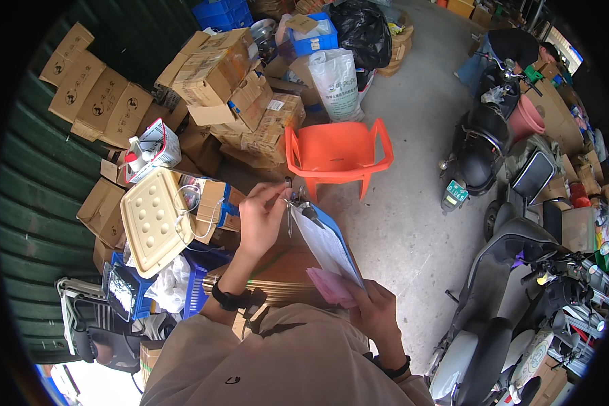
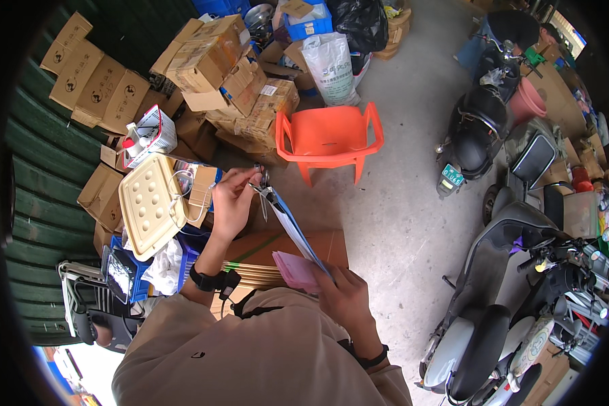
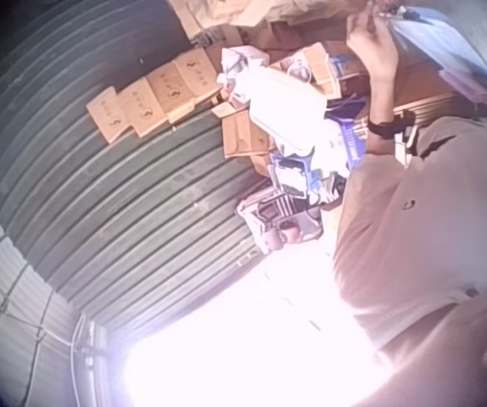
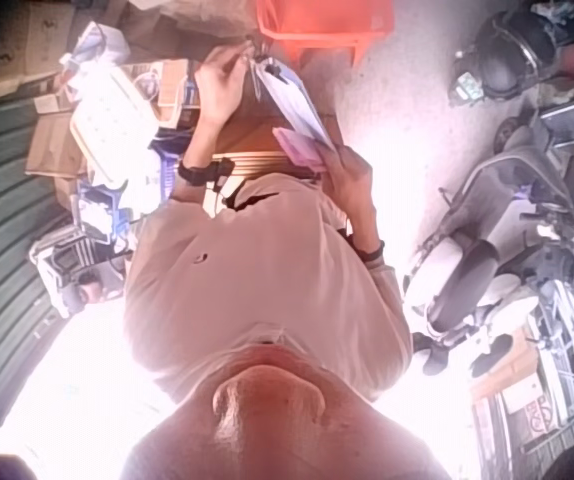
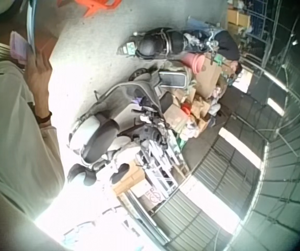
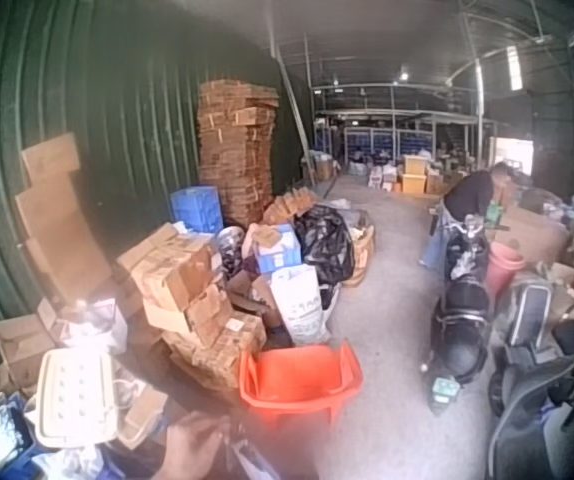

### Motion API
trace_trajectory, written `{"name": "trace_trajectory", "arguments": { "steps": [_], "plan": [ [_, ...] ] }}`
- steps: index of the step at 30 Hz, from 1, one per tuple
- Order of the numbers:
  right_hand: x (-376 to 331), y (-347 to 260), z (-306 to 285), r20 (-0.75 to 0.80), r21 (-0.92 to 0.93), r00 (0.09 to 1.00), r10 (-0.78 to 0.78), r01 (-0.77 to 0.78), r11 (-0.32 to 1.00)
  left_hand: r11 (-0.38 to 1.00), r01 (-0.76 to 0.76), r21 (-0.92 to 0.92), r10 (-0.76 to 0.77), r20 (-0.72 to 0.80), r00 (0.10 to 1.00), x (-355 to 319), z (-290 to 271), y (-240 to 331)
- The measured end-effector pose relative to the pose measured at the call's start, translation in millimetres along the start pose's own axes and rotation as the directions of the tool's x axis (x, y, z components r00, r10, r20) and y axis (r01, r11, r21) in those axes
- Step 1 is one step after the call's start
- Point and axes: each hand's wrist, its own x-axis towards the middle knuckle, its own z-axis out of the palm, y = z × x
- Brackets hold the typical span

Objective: The person picks up a flat cardboard sheet, unfolds it into a box shape, and seals the bottom using a tape dispenser.

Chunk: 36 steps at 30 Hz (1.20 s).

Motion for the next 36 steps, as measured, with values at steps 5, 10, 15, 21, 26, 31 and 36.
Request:
{"name": "trace_trajectory", "arguments": {
  "steps": [5,10,15,21,26,31,36],
  "plan": [
    [2.2,0.1,-6.3,0.029,-0.01,0.999,-0.027,0.027,1.0,0.978,0.112,-0.177,-0.097,0.091,0.991,6.0,-7.9,-11.2],
    [4.4,3.6,-11.3,0.038,-0.025,0.998,-0.043,0.044,0.999,0.913,0.245,-0.327,-0.165,0.254,0.953,14.2,-18.4,-12.1],
    [1.0,4.5,-8.1,0.005,-0.013,1.0,0.019,-0.019,1.0,0.83,0.413,-0.374,-0.317,0.292,0.902,11.1,-20.9,-12.2],
    [0.9,-2.5,-3.0,-0.015,0.11,0.986,0.168,-0.165,0.98,0.776,0.376,-0.507,-0.33,0.181,0.926,3.5,-6.2,-6.7],
    [-1.2,-8.1,4.6,-0.05,0.179,0.981,0.19,-0.178,0.968,0.858,0.28,-0.431,-0.267,0.092,0.959,-1.9,7.2,-9.6],
    [0.7,-6.8,0.0,-0.016,0.085,0.99,0.141,-0.139,0.987,0.843,0.301,-0.446,-0.308,0.058,0.95,-10.1,10.7,-10.8],
    [3.8,-4.3,-1.6,-0.011,0.043,0.995,0.096,-0.095,0.995,0.757,0.411,-0.508,-0.388,0.157,0.908,0.3,0.8,9.9]
  ]
}}
